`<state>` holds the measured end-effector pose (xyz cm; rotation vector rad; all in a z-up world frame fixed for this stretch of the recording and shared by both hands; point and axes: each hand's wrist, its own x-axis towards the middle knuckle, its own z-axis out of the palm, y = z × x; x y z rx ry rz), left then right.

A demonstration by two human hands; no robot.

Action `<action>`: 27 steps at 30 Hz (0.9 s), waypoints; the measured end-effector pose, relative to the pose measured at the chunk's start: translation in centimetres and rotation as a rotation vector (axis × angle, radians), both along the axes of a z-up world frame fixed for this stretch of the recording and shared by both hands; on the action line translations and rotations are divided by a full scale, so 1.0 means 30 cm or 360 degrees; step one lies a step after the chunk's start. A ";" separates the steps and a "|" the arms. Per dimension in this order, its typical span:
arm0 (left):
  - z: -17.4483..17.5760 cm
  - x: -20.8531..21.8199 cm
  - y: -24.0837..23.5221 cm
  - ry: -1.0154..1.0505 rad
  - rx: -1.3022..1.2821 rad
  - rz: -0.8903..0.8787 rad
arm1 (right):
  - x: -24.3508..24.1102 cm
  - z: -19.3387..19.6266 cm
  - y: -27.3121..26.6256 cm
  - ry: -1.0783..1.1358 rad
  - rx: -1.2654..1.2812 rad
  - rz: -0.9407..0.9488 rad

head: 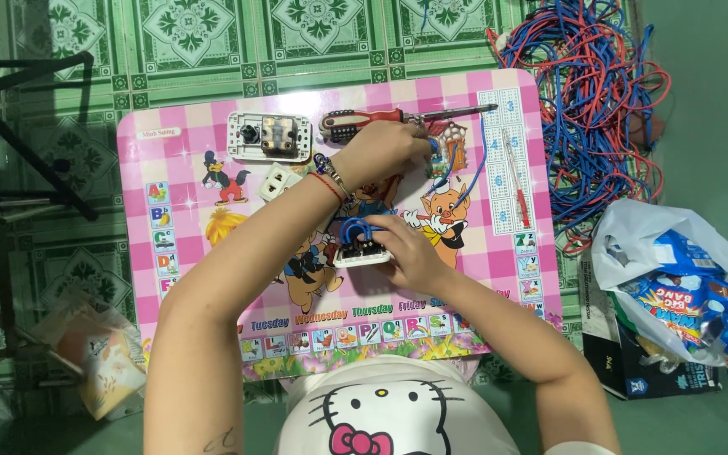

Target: The person uses a screwdriver to tighten screws on a white electrical outlet, securing blue and red wires into the terminals. They manipulate the wires and the outlet on a pink patterned mat while working.

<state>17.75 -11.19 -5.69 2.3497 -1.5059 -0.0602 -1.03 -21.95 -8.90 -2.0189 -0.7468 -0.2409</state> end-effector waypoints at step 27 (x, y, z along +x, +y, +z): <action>0.412 -0.599 0.412 0.0709 -0.0769 0.0657 | 0.000 0.133 0.008 0.0119 0.0184 0.0016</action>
